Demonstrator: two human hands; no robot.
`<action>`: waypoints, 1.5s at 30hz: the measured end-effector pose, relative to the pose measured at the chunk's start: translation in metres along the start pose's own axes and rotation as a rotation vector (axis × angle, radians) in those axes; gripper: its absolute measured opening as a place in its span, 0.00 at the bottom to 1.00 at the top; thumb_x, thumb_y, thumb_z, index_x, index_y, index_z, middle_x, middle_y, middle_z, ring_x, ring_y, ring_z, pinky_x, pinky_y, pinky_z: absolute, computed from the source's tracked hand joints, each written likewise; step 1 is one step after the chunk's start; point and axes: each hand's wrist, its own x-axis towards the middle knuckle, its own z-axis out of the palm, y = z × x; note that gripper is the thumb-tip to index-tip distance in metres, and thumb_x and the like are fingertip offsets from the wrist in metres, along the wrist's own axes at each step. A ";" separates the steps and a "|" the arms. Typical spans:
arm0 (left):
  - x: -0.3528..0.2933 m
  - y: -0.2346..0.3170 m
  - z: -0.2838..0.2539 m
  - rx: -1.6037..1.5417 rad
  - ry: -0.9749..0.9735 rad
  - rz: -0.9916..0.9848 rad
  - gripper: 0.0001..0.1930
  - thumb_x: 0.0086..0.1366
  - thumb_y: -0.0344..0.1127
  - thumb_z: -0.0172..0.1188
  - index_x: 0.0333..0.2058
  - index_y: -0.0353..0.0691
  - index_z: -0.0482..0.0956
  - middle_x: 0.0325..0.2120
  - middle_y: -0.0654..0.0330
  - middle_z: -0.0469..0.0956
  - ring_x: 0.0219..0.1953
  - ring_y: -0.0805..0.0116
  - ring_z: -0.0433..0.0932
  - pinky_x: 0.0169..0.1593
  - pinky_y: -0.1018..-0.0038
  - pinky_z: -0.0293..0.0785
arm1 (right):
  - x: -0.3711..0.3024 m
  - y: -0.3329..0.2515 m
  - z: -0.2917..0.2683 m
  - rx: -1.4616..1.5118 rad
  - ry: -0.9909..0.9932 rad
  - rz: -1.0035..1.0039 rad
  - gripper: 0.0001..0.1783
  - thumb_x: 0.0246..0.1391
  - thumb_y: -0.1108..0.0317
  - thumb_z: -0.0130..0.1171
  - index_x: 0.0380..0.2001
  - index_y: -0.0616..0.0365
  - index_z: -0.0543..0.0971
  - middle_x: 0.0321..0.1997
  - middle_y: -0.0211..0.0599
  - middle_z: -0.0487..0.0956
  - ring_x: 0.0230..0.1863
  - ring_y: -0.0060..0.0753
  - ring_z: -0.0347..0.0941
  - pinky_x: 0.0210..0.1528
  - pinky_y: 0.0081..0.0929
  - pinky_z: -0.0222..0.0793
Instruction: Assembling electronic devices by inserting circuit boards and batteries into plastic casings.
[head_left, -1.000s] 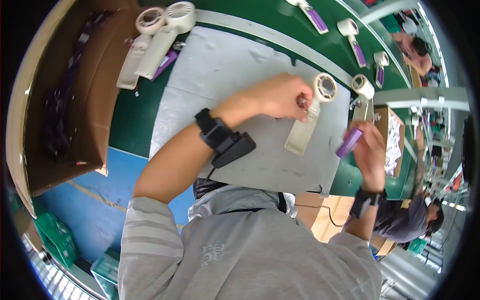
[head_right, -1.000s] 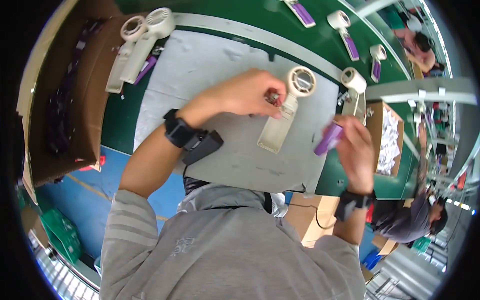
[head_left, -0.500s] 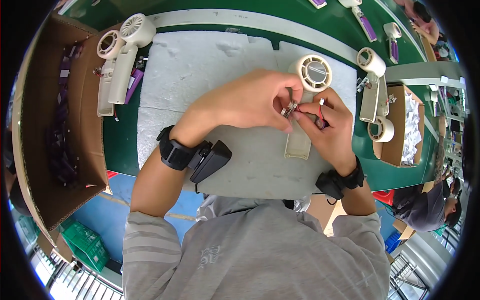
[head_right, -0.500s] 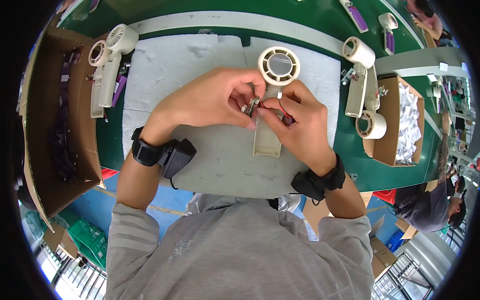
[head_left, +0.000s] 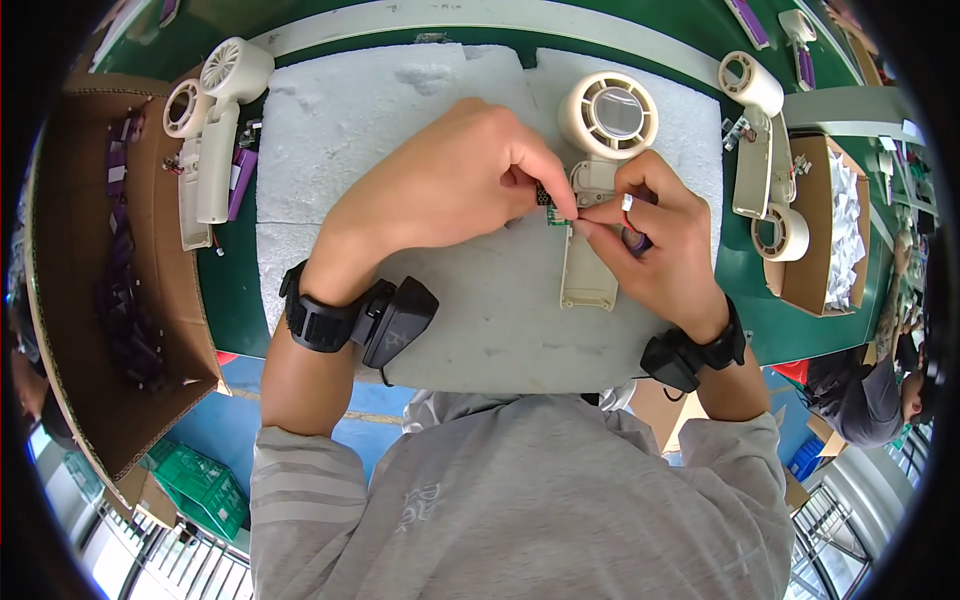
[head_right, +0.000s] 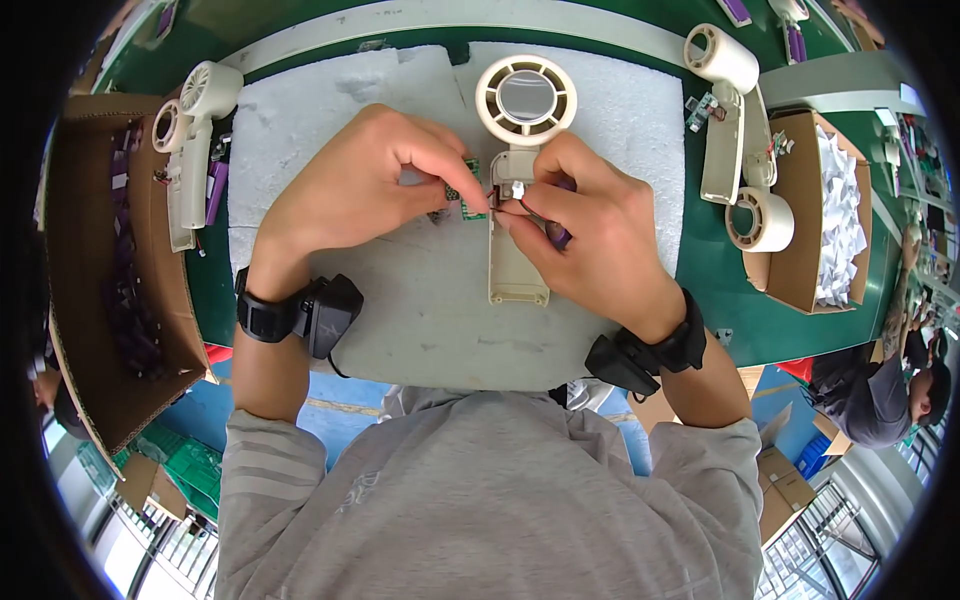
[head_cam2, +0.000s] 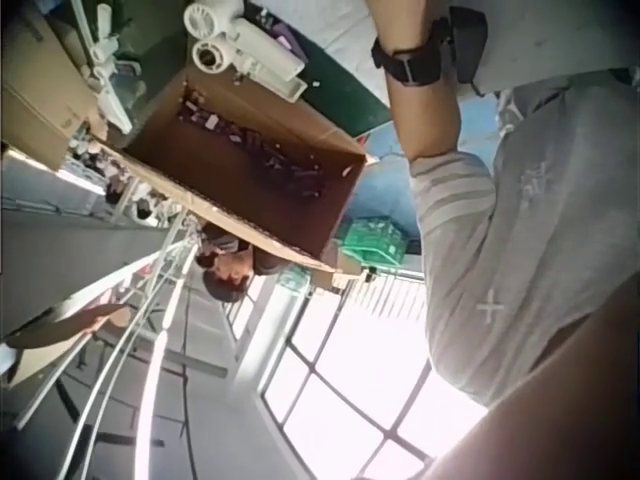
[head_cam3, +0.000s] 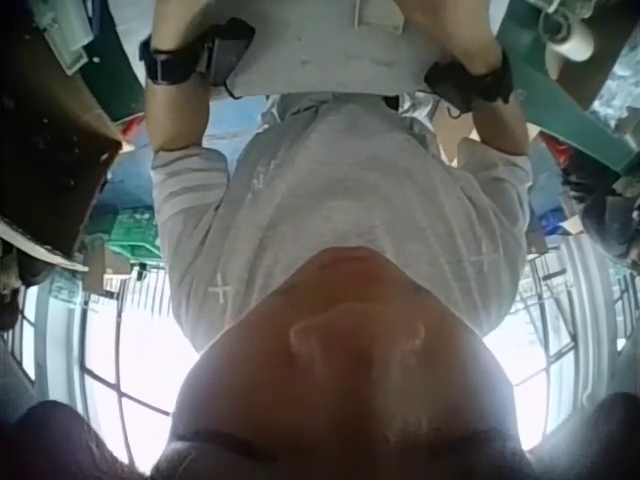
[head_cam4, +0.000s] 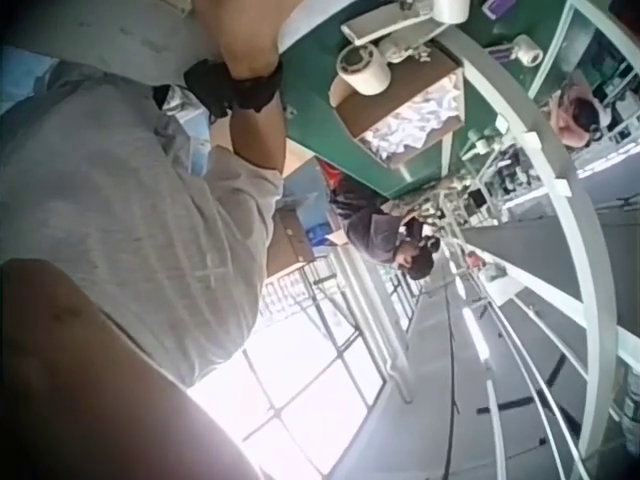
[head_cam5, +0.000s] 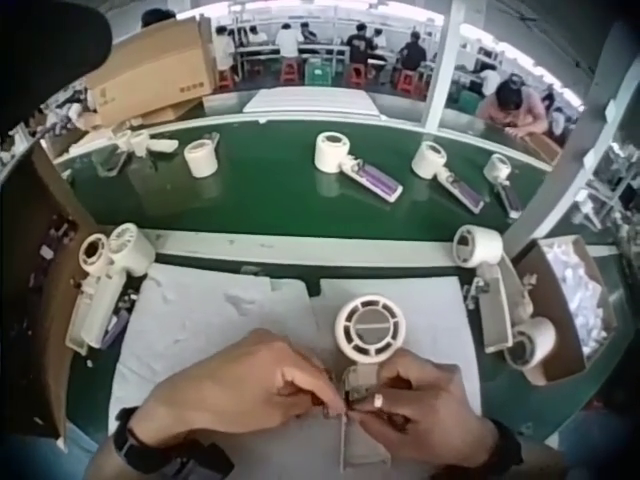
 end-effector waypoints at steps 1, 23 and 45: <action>0.000 0.001 0.001 0.006 0.002 0.025 0.12 0.52 0.20 0.61 0.36 0.37 0.82 0.30 0.63 0.79 0.34 0.72 0.77 0.38 0.75 0.73 | 0.000 0.000 0.001 -0.012 0.004 0.008 0.08 0.36 0.80 0.70 0.23 0.63 0.81 0.30 0.34 0.68 0.23 0.28 0.65 0.24 0.22 0.61; 0.001 0.012 0.020 0.008 0.138 0.135 0.07 0.50 0.20 0.62 0.28 0.38 0.79 0.25 0.64 0.76 0.25 0.73 0.73 0.28 0.77 0.70 | 0.003 -0.002 -0.005 0.005 -0.002 -0.027 0.08 0.40 0.80 0.67 0.26 0.64 0.79 0.33 0.37 0.70 0.28 0.30 0.71 0.28 0.24 0.67; 0.004 -0.002 0.016 -0.280 0.149 0.022 0.09 0.60 0.38 0.64 0.32 0.37 0.83 0.19 0.61 0.76 0.21 0.76 0.72 0.27 0.78 0.68 | 0.003 -0.001 -0.003 0.075 0.003 -0.070 0.05 0.49 0.77 0.64 0.30 0.66 0.80 0.34 0.37 0.70 0.27 0.28 0.68 0.28 0.22 0.64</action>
